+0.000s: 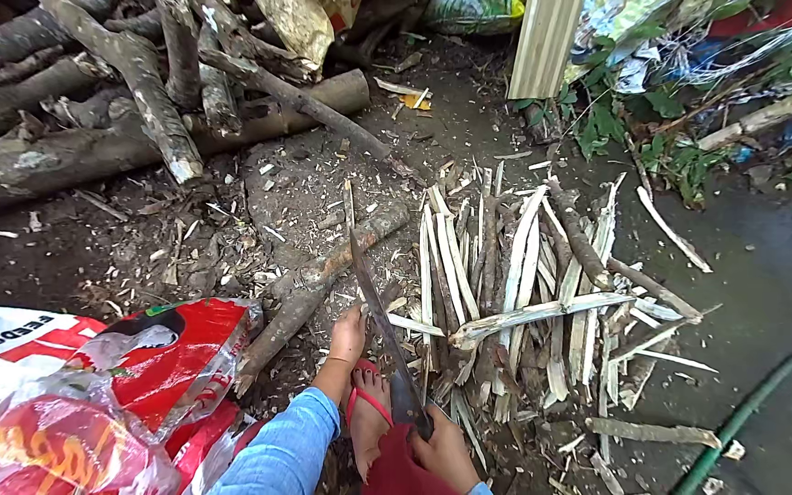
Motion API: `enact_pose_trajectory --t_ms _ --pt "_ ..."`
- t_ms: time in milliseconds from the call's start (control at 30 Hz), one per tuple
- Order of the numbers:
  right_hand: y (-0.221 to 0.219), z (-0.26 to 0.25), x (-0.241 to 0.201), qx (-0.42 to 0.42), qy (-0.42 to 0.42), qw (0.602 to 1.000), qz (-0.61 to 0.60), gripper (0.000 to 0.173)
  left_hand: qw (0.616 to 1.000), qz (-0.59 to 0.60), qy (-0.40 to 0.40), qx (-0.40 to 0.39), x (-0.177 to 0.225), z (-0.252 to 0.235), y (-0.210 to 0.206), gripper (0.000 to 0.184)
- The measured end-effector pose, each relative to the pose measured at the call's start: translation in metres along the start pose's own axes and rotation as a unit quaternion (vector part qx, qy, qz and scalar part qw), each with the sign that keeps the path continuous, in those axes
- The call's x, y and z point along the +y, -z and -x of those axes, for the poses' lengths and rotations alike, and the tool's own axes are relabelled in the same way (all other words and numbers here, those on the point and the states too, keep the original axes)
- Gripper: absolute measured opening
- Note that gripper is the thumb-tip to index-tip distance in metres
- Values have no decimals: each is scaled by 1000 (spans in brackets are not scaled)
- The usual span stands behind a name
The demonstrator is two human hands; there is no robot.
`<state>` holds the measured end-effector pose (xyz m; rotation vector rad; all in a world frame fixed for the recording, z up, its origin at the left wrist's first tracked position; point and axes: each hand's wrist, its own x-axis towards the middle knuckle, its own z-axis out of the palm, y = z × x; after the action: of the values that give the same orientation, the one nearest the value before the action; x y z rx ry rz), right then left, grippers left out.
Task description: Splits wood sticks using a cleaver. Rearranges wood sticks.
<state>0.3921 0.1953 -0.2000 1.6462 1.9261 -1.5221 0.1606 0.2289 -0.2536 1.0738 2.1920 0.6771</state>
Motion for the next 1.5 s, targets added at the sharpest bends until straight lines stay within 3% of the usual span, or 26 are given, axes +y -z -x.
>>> enact_pose_trajectory --t_ms 133,400,600,733,867,967,1033,1167,1333,1500 --pt "0 -4 -1 -21 -9 1000 8 44 1000 0 2 7 -2 0 -1 30" --pt "-2 6 3 71 46 996 -19 42 999 -29 20 -27 1 -3 0 33" --pt "4 -10 -6 -36 -36 998 45 46 1000 -18 11 -11 1 -3 -1 31" --pt "4 -8 -6 -26 -27 999 36 46 999 -25 6 -24 3 -3 4 32" --pt "0 0 2 16 9 999 38 46 998 -13 -51 44 7 6 6 27" --pt "3 -8 -2 -55 -61 993 79 48 999 -42 -1 -16 -4 6 0 33" --pt "9 -13 -4 -44 -54 995 69 47 999 -40 7 -30 2 -1 4 34" --pt "5 0 -2 15 5 999 38 45 993 -4 -85 84 9 7 11 26" --pt "7 -9 -10 -53 -52 994 76 45 1000 -31 -7 0 -2 -1 6 32" --pt "2 0 -3 -3 -20 998 58 45 994 -22 -86 68 -1 6 8 26"
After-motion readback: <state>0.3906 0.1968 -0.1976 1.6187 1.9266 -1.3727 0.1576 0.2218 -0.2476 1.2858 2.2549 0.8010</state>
